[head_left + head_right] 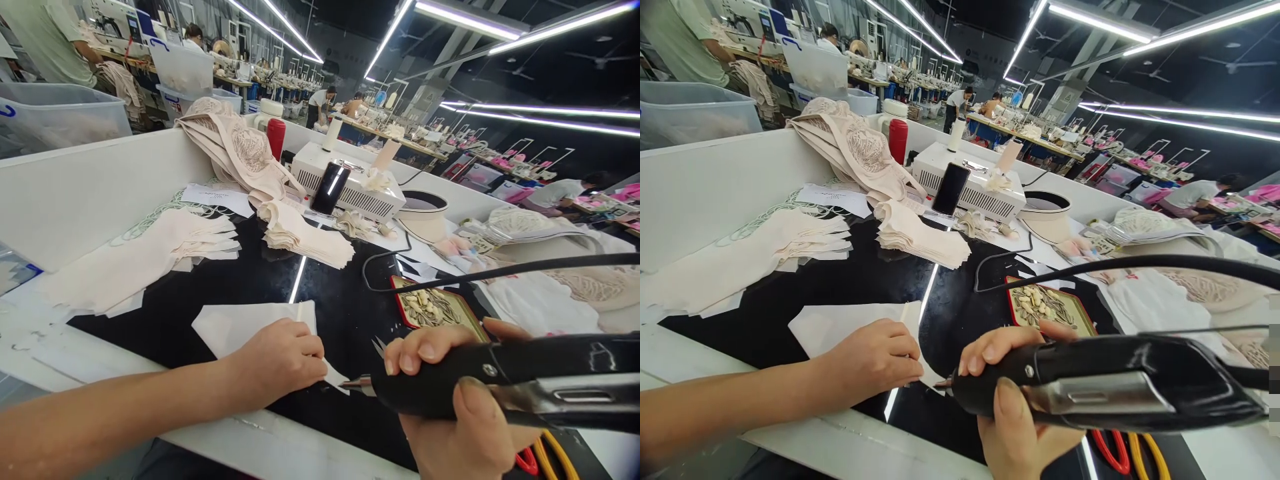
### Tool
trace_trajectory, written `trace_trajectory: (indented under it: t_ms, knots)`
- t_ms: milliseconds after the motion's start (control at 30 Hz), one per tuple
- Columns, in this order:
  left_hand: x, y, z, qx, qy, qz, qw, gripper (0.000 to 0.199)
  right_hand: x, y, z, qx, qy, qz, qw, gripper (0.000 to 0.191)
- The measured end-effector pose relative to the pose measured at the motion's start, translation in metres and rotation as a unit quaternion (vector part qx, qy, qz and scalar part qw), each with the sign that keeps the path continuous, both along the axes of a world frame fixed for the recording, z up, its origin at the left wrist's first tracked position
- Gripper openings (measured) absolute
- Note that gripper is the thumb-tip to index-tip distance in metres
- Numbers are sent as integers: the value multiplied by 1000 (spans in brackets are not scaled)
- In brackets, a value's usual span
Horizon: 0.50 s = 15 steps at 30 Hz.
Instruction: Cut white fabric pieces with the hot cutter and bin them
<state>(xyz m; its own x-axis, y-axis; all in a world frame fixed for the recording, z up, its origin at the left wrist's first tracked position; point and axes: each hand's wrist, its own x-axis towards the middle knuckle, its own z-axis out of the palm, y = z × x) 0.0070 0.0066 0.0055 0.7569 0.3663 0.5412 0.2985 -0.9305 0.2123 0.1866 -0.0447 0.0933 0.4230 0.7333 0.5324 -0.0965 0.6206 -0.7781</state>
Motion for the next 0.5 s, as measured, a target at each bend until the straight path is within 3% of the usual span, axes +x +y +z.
trace_trajectory:
  t_ms: [367,500]
  knots:
    - [0,1,1,1,13,1,1000,23,-1,1,-5,-8,-29,-7,1000,37]
    - [-2,0,4,-15,0,-5,1000,13,2,4,-5,4,-28,-11,1000,38]
